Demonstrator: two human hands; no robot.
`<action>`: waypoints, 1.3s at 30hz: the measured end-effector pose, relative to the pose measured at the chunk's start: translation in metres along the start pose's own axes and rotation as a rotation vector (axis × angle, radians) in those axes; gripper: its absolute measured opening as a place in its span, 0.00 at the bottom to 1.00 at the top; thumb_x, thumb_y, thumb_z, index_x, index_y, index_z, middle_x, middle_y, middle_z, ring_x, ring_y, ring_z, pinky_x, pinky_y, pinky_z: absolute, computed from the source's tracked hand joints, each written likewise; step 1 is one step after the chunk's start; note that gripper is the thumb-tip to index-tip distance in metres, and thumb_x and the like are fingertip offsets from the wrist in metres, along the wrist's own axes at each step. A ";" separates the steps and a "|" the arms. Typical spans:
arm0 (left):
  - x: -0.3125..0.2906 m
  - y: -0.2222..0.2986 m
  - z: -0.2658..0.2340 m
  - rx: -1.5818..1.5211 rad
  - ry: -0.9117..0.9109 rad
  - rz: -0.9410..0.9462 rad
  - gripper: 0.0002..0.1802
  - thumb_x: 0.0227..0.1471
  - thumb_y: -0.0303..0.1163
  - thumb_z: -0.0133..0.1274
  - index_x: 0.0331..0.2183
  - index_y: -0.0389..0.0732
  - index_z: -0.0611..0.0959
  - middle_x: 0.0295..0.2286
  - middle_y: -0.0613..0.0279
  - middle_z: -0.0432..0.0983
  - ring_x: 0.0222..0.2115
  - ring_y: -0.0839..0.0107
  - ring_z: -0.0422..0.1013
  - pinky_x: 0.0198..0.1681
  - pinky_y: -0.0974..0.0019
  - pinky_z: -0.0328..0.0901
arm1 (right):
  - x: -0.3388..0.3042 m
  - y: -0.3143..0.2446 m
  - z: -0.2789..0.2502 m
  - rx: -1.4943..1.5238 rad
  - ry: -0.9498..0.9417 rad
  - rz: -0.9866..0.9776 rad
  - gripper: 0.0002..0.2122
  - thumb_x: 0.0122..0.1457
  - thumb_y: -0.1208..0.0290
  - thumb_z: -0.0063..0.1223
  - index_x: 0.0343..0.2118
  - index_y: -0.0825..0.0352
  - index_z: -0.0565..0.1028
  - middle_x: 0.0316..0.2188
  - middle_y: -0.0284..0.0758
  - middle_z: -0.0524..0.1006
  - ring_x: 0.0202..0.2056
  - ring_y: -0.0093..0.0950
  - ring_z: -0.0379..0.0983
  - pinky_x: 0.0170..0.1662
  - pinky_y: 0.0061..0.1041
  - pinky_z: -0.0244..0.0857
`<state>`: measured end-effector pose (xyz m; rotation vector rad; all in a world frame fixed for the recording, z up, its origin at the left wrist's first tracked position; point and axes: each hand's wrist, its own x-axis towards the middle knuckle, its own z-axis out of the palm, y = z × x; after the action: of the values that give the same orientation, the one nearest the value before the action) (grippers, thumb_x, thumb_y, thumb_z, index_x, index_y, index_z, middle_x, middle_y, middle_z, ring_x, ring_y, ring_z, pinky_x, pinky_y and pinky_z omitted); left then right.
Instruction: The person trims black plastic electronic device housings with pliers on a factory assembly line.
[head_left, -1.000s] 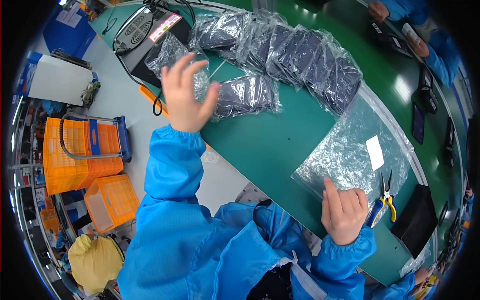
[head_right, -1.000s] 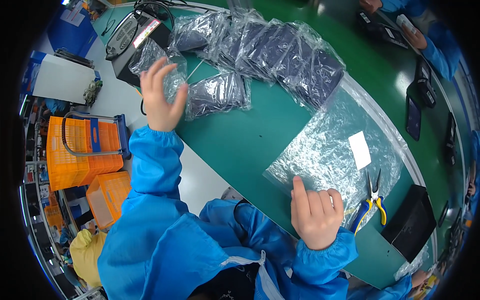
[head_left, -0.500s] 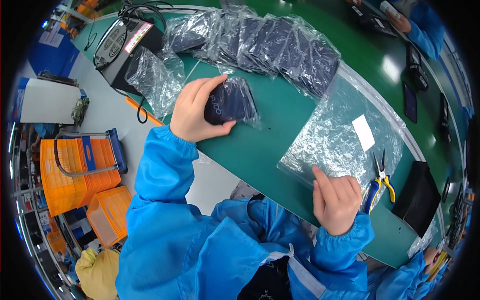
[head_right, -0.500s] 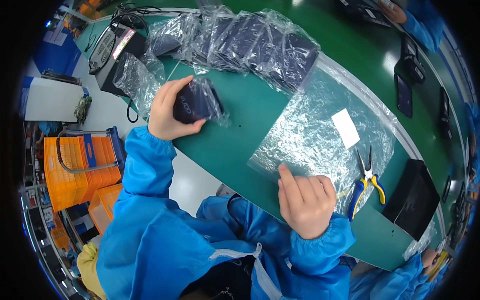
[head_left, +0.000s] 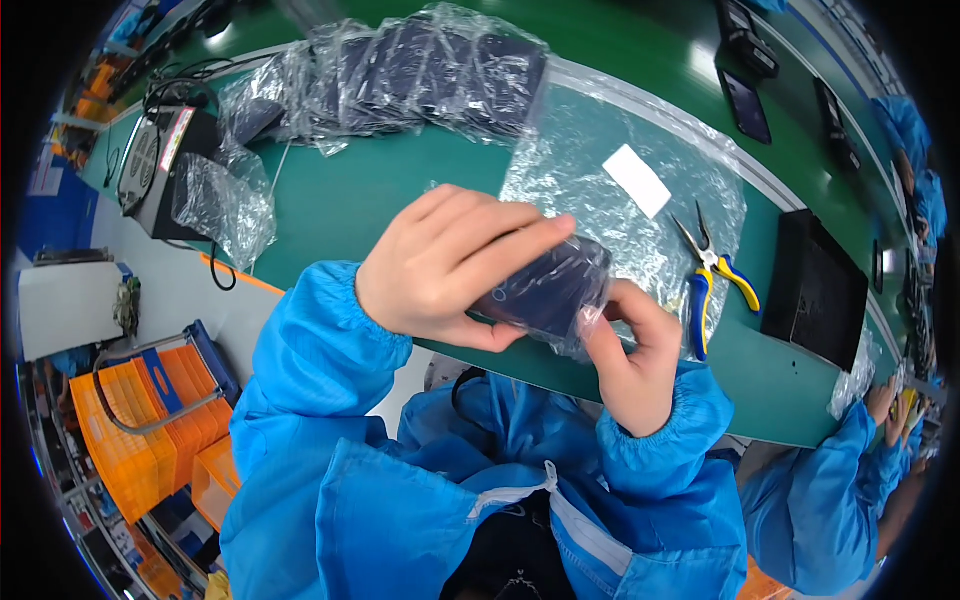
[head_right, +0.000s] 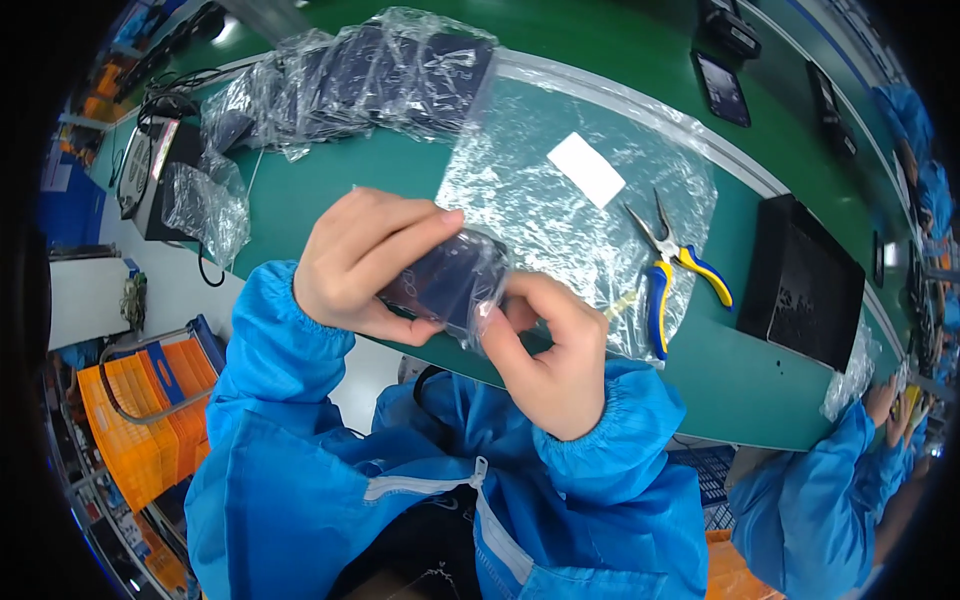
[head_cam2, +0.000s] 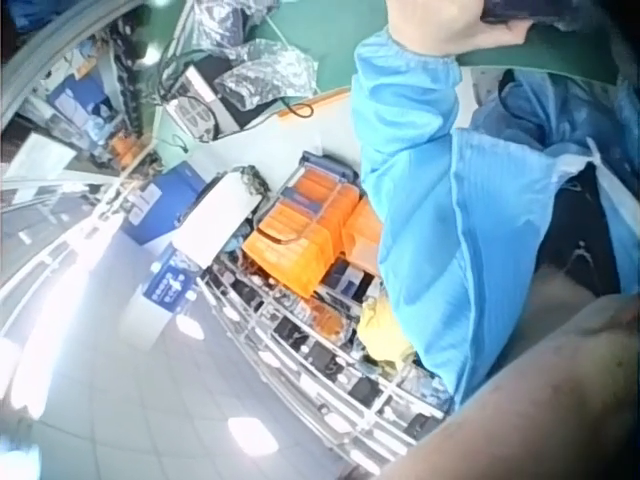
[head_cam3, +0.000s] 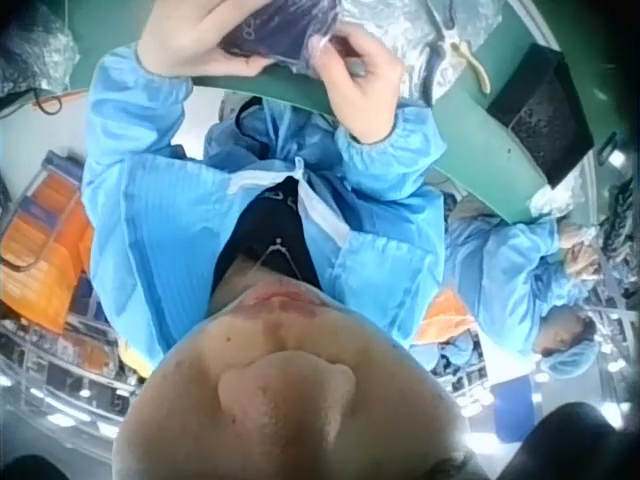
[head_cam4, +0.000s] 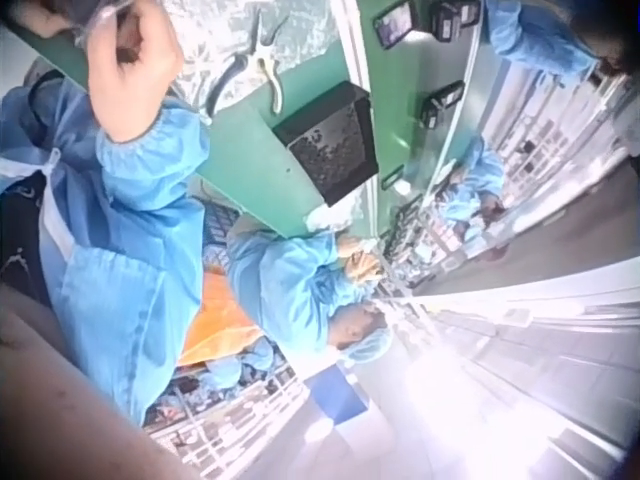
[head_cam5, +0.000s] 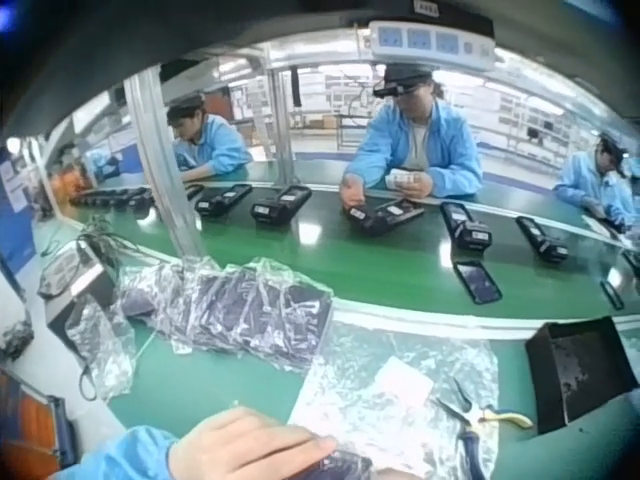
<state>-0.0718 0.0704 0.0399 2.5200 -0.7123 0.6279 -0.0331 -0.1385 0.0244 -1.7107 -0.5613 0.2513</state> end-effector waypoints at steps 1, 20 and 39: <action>0.006 0.004 0.003 -0.007 -0.002 0.009 0.38 0.24 0.41 0.63 0.41 0.33 0.76 0.34 0.54 0.73 0.29 0.61 0.70 0.30 0.64 0.63 | -0.002 0.002 -0.004 0.070 -0.055 0.078 0.07 0.47 0.79 0.55 0.31 0.72 0.74 0.23 0.33 0.73 0.20 0.18 0.64 0.26 0.18 0.60; 0.003 -0.002 -0.003 -0.792 0.350 -0.857 0.08 0.52 0.23 0.50 0.33 0.30 0.80 0.22 0.61 0.75 0.18 0.80 0.68 0.22 0.78 0.63 | -0.010 0.017 -0.028 0.502 0.033 0.390 0.09 0.55 0.74 0.53 0.21 0.69 0.69 0.14 0.23 0.65 0.18 0.09 0.58 0.19 0.12 0.49; -0.009 -0.024 0.019 -1.412 0.517 -0.992 0.11 0.57 0.32 0.43 0.36 0.37 0.75 0.19 0.73 0.65 0.21 0.85 0.63 0.41 0.58 0.69 | 0.019 0.012 0.014 0.926 -0.071 0.520 0.26 0.61 0.53 0.26 0.51 0.72 0.60 0.43 0.44 0.71 0.40 0.41 0.72 0.33 0.35 0.71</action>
<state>-0.0594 0.0829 0.0129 1.0302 0.3029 0.1934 -0.0211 -0.1183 0.0126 -0.9042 0.0034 0.8067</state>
